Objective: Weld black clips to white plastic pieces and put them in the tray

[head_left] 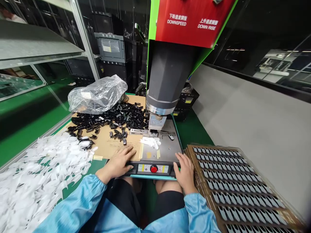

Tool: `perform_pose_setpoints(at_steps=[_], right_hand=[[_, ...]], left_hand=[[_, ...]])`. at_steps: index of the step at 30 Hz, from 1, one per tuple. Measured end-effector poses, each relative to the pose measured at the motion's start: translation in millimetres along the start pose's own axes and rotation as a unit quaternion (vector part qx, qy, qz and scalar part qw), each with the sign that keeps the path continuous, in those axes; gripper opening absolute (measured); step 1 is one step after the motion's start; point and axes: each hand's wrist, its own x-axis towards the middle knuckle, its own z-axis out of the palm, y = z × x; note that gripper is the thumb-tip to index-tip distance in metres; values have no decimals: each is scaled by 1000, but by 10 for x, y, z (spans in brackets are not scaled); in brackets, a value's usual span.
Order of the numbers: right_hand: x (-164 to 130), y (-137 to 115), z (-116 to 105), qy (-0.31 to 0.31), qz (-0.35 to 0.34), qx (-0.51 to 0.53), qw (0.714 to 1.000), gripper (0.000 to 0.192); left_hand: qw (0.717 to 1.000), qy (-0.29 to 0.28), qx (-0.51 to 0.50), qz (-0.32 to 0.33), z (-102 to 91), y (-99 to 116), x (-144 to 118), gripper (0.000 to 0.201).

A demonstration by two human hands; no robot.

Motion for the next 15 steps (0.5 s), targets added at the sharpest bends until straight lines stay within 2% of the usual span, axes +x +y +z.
perform_pose_setpoints(at_steps=[2, 5, 15], right_hand=[[-161, 143, -3, -14, -6, -19, 1000, 58], [-246, 230, 23, -26, -21, -28, 999, 66], [-258, 309, 30, -54, -29, -21, 998, 69]], left_hand=[[1000, -1, 28, -9, 39, -51, -113, 82], [999, 6, 42, -8, 67, -71, -134, 83], [999, 24, 29, -10, 119, -71, -138, 83]])
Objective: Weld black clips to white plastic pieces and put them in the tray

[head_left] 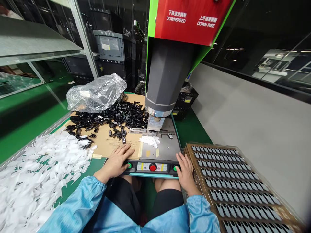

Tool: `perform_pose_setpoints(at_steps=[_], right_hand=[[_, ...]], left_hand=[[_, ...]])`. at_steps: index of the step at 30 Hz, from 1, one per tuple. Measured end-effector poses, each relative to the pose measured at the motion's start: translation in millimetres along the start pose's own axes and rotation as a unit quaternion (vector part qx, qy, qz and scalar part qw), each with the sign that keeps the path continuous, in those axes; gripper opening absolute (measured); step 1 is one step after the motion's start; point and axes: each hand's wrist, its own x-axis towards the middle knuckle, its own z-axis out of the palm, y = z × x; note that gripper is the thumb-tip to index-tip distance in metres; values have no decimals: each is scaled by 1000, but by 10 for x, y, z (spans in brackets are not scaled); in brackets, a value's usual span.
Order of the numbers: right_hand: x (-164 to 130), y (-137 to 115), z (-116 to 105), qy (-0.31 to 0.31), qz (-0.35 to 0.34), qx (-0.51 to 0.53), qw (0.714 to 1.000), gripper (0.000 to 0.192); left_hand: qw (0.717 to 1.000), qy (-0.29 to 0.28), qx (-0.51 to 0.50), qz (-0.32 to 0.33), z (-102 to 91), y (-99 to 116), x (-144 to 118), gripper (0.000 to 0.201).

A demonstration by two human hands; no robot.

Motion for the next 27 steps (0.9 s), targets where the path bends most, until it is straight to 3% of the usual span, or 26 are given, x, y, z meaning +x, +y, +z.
perform_pose_setpoints(at_steps=[18, 21, 24, 27], right_hand=[[11, -95, 92, 26, 39, 52, 998, 58], [13, -102, 98, 24, 45, 54, 997, 57], [15, -107, 98, 24, 45, 55, 997, 57], [22, -107, 99, 27, 45, 47, 998, 57]], left_hand=[[1000, -3, -18, -5, 6, 1, -14, 88], [999, 1, -48, -4, -31, -7, -10, 78], [993, 49, -102, -35, -89, -41, 38, 53], [986, 110, -100, -82, -116, -102, 136, 47]])
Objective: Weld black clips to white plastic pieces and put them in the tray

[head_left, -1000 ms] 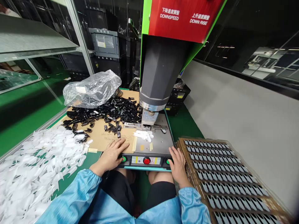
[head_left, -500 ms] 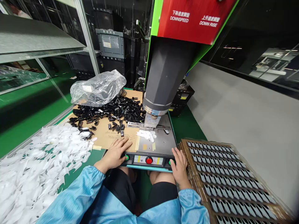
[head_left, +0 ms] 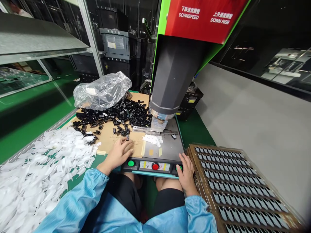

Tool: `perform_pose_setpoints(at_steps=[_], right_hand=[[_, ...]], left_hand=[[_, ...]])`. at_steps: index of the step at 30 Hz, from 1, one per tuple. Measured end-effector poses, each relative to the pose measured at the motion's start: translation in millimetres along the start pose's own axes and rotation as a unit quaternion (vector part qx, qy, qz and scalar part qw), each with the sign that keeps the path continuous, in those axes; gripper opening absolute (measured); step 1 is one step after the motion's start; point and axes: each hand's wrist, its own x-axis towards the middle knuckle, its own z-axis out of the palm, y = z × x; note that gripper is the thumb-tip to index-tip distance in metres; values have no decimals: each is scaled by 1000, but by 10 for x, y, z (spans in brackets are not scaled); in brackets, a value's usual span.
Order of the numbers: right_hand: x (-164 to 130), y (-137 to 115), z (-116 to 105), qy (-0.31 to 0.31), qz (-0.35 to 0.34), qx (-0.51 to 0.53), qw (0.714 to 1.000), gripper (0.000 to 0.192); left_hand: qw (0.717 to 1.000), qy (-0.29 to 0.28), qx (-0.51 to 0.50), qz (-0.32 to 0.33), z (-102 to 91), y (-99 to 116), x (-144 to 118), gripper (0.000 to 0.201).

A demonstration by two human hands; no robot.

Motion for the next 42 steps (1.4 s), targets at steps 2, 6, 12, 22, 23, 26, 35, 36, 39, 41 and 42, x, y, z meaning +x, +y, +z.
perform_pose_setpoints(at_steps=[2, 6, 12, 22, 23, 26, 35, 36, 39, 41, 42], right_hand=[[5, -3, 1, 2, 0, -1, 1000, 57], [-5, -14, -3, 2, 2, 16, 1000, 56], [104, -115, -83, 18, 8, 23, 1000, 48], [1498, -830, 199, 28, -17, 152, 988, 49], [1613, -881, 282, 11, 2, 154, 988, 51], [1854, -978, 498, -35, 53, 141, 988, 47], [2112, -1111, 579, -10, 104, 217, 971, 15], [2048, -1124, 562, 1, 115, 256, 960, 17], [1648, -1175, 529, 24, 151, 400, 904, 30], [1264, -1240, 508, 18, 160, 484, 860, 37], [1070, -1285, 491, 10, 159, 514, 843, 38]], left_hand=[[1000, 12, 18, -2, 19, -46, 72, 47], [999, 28, 42, -4, 69, -179, 130, 47], [997, 68, 35, 12, 12, -180, 137, 45], [990, 28, -139, 23, 452, 586, 1221, 44], [987, 18, -155, 23, 525, 630, 1329, 44], [981, -3, -191, 33, 678, 698, 1562, 42], [969, 5, -248, 1, 715, 711, 1651, 19], [962, 10, -273, -15, 709, 725, 1562, 23], [903, 7, -420, -90, 705, 785, 1130, 41], [846, -19, -516, -131, 714, 843, 771, 52], [826, -33, -546, -139, 720, 877, 597, 54]])
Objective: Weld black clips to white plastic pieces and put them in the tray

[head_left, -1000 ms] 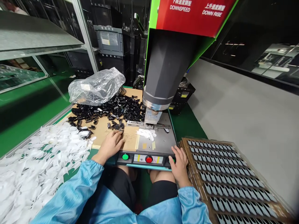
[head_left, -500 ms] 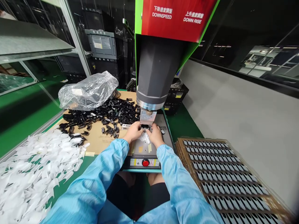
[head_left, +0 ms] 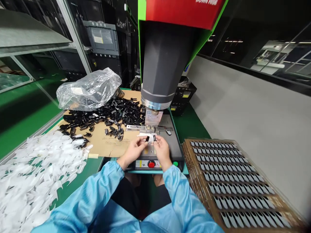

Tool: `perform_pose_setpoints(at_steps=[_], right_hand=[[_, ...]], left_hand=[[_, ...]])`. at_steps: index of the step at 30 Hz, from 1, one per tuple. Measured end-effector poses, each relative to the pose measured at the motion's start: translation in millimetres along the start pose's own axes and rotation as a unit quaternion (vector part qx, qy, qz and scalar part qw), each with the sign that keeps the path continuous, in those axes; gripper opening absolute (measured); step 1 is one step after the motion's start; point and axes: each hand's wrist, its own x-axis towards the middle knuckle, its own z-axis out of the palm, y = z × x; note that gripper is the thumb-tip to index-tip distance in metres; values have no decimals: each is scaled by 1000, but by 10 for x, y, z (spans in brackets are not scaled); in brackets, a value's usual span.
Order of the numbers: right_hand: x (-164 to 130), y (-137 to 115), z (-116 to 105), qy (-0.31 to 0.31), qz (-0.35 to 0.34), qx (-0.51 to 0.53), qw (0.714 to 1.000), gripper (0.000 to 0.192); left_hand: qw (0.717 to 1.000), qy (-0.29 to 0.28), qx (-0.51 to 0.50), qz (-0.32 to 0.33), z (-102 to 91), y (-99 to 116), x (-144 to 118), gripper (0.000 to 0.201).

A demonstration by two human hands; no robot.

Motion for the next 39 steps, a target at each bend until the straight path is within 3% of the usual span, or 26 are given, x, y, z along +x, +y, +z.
perform_pose_setpoints(at_steps=[4, 9, 21, 39], right_hand=[[-629, -38, 13, -12, 13, 58, 998, 33], [-914, -124, -6, -11, 20, 45, 999, 34], [-1028, -116, -67, -14, 8, 31, 999, 33], [-1100, -63, -40, -10, -3, 24, 1000, 30]], left_hand=[[998, -13, -68, -14, 91, -114, -526, 49], [997, 5, -76, -28, 155, -216, -791, 48], [998, -8, -49, -29, 170, -199, -863, 45], [995, -12, -89, -46, 159, -120, -861, 45]])
